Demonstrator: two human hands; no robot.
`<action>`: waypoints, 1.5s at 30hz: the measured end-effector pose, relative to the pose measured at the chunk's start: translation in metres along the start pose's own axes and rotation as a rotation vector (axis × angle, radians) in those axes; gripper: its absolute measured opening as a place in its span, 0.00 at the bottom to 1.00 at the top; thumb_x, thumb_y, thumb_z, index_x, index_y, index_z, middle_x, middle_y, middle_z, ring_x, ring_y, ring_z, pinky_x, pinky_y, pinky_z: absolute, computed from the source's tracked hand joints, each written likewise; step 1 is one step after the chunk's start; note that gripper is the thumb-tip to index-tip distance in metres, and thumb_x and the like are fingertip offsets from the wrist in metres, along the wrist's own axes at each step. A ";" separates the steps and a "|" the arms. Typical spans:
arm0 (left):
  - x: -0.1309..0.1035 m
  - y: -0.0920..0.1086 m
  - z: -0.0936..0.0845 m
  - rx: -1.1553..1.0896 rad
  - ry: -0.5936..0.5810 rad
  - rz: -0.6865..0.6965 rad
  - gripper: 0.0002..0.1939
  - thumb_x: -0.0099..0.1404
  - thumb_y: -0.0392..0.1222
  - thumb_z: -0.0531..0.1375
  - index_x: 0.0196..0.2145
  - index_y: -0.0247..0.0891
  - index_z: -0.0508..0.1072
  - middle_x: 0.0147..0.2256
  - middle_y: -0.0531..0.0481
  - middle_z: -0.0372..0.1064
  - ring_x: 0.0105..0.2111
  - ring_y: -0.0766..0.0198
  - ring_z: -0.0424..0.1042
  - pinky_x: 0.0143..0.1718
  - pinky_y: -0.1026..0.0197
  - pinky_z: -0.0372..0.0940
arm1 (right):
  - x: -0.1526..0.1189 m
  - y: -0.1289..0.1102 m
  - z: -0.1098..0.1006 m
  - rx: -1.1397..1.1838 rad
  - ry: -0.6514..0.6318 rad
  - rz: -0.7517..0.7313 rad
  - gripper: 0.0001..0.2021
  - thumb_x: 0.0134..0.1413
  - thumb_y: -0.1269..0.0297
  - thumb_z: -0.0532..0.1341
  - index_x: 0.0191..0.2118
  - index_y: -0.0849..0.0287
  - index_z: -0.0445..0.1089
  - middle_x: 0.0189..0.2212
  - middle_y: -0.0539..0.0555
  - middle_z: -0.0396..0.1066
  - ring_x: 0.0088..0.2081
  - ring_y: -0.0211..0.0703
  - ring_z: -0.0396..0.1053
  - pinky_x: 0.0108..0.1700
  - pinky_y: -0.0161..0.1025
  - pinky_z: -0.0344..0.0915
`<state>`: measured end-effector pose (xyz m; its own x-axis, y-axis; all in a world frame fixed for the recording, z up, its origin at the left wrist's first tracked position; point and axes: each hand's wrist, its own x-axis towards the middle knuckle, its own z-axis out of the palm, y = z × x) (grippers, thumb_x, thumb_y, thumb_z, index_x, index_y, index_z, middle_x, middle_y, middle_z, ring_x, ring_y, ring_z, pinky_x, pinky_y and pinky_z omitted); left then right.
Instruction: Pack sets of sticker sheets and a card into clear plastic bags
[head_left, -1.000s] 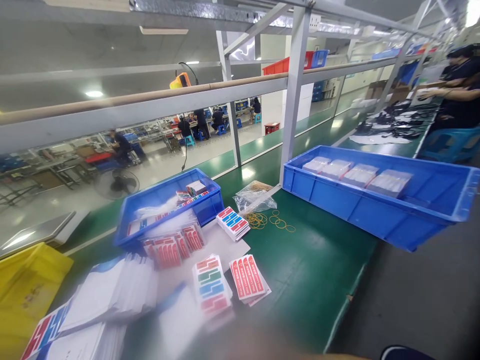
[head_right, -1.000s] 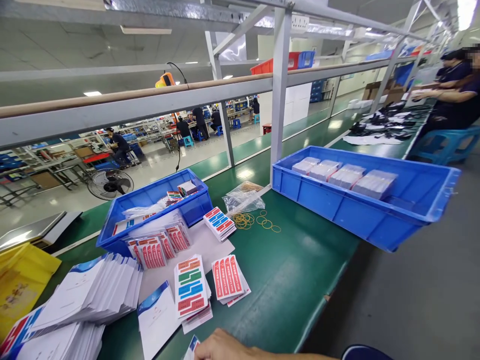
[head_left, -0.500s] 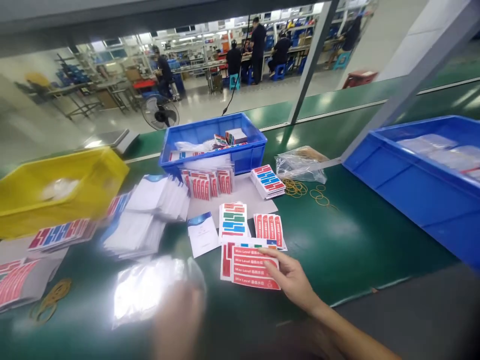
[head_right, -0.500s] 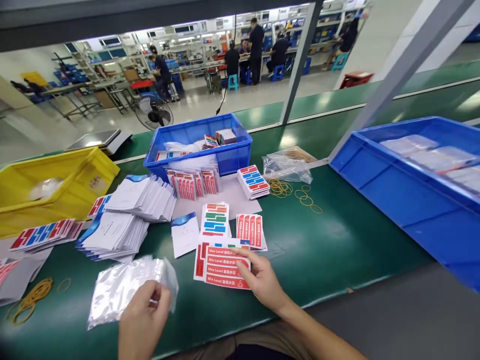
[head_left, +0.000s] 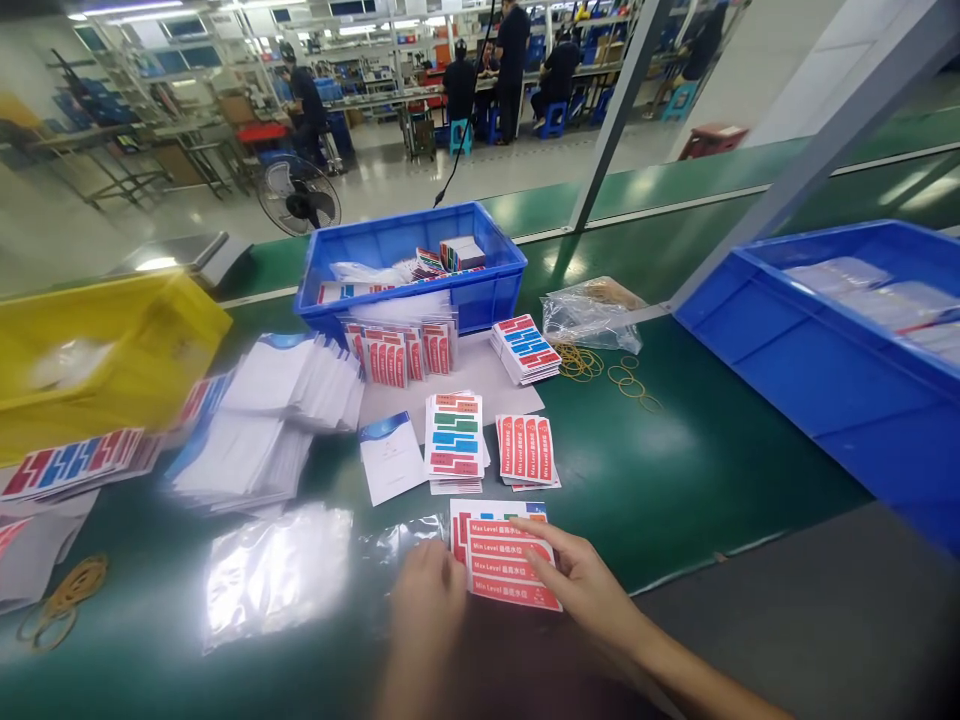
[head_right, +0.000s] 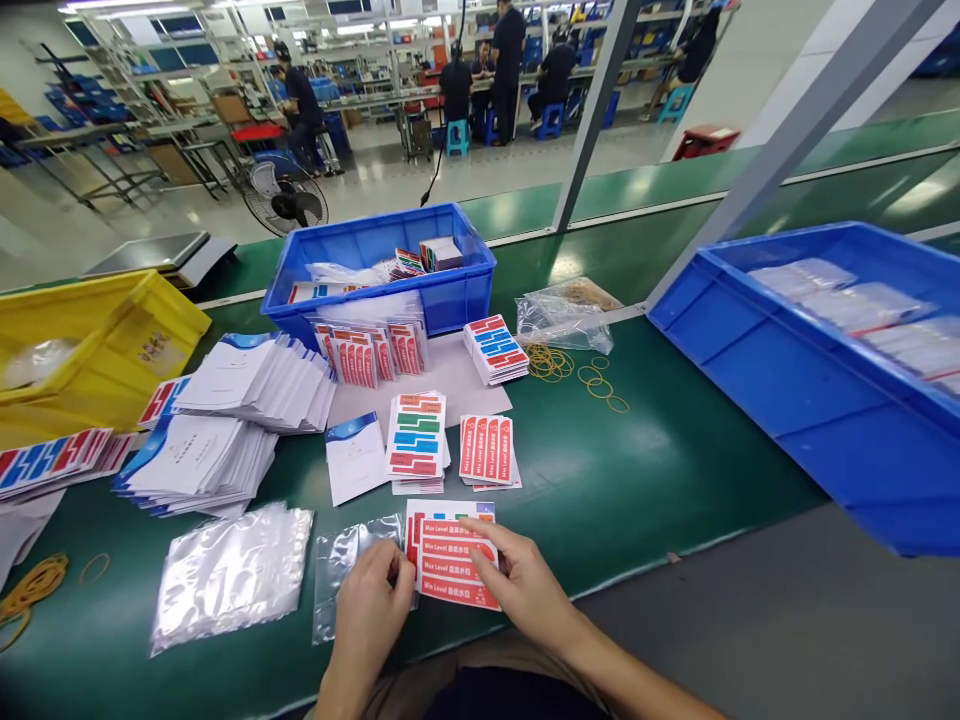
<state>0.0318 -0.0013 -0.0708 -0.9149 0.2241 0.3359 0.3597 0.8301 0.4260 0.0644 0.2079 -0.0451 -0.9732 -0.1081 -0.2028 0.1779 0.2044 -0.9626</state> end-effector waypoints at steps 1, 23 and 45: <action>0.000 0.001 0.002 -0.003 0.008 0.005 0.10 0.60 0.31 0.51 0.22 0.35 0.58 0.22 0.52 0.60 0.24 0.67 0.60 0.25 0.64 0.52 | -0.001 0.001 0.000 0.048 -0.019 0.028 0.25 0.61 0.55 0.53 0.59 0.64 0.61 0.53 0.63 0.63 0.47 0.47 0.67 0.50 0.42 0.66; -0.010 0.009 0.015 -0.027 -0.035 0.080 0.08 0.63 0.30 0.51 0.26 0.34 0.61 0.26 0.50 0.58 0.26 0.67 0.60 0.27 0.65 0.54 | -0.004 0.000 -0.013 0.345 -0.164 0.193 0.27 0.55 0.50 0.59 0.53 0.67 0.64 0.45 0.63 0.68 0.43 0.46 0.69 0.46 0.43 0.65; -0.012 -0.008 0.030 -0.067 0.073 0.145 0.09 0.65 0.34 0.47 0.36 0.37 0.67 0.33 0.44 0.65 0.32 0.63 0.69 0.31 0.65 0.66 | 0.010 0.012 0.023 0.131 -0.072 0.024 0.26 0.59 0.48 0.52 0.54 0.62 0.67 0.54 0.64 0.61 0.54 0.53 0.61 0.56 0.45 0.57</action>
<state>0.0342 0.0042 -0.1034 -0.8378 0.2991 0.4567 0.5002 0.7557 0.4227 0.0598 0.1864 -0.0629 -0.9564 -0.1749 -0.2338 0.2229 0.0800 -0.9716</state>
